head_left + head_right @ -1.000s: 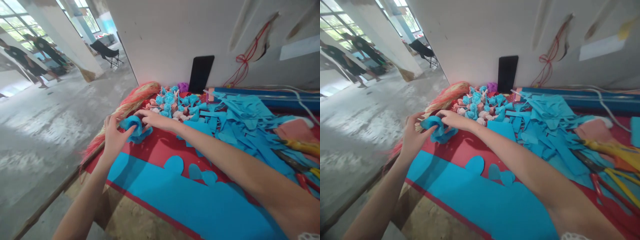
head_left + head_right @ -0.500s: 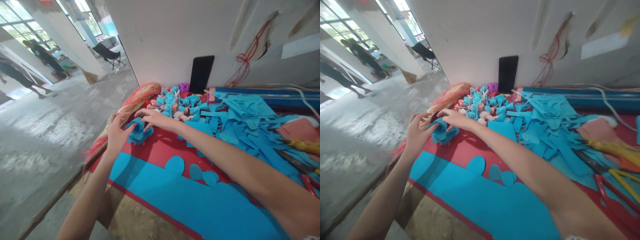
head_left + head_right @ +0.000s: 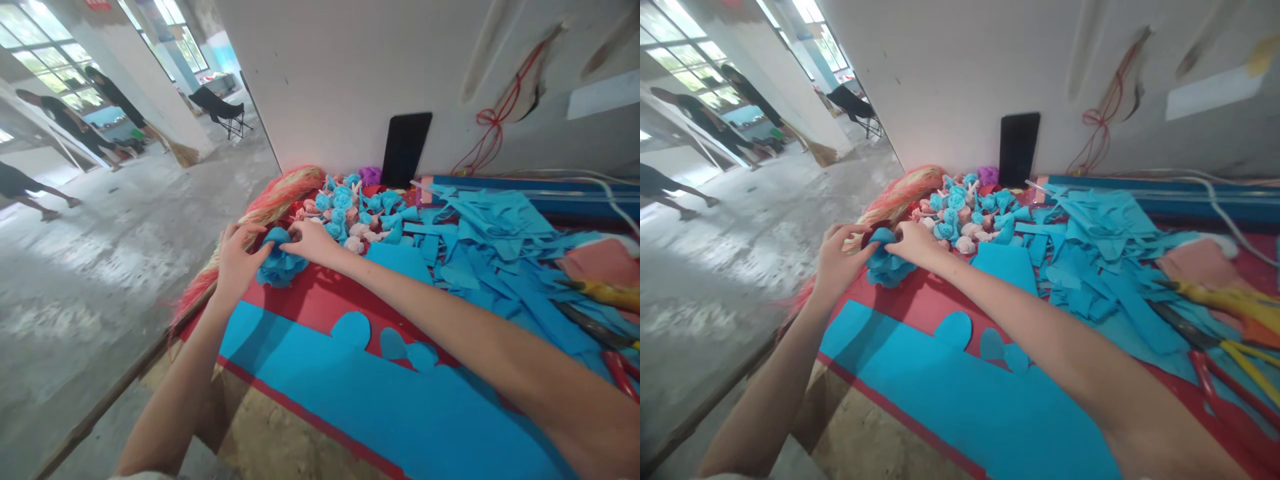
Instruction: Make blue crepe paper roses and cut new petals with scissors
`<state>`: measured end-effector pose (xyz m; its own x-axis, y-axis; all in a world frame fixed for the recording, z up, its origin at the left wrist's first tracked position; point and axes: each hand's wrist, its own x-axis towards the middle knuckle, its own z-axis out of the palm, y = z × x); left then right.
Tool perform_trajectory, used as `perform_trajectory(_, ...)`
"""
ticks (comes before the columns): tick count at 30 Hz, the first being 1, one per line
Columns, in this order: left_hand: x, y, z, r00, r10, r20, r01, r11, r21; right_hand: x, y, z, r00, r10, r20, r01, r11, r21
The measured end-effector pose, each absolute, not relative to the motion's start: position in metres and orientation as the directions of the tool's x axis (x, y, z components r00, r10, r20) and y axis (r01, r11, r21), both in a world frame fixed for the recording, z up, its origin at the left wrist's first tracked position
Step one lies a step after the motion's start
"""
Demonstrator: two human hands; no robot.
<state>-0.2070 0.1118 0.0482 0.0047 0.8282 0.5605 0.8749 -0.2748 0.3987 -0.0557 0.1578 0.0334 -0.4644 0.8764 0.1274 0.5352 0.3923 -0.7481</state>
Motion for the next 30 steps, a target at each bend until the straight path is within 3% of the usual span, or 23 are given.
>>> perform_trajectory(14, -0.211, 0.1, 0.056, -0.076, 0.827, 0.557, 0.852, -0.236, 0.467, -0.059, 0.149, 0.049, -0.442, 0.88, 0.172, 0.607, 0.435, -0.665)
perform_trajectory(19, -0.223, 0.096, 0.041, -0.144, 0.845, 0.516, 0.803, -0.204, 0.559, -0.061, 0.15, 0.045, -0.391, 0.897, 0.207, 0.582, 0.415, -0.699)
perform_trajectory(24, -0.236, 0.096, 0.018, -0.167, 0.909, 0.382, 0.686, -0.171, 0.707, -0.058, 0.145, 0.04, -0.322, 0.915, 0.242, 0.538, 0.387, -0.748)
perform_trajectory(30, -0.24, 0.098, 0.011, -0.179, 0.944, 0.276, 0.58, -0.125, 0.805, -0.061, 0.139, 0.029, -0.344, 0.913, 0.219, 0.512, 0.378, -0.772)
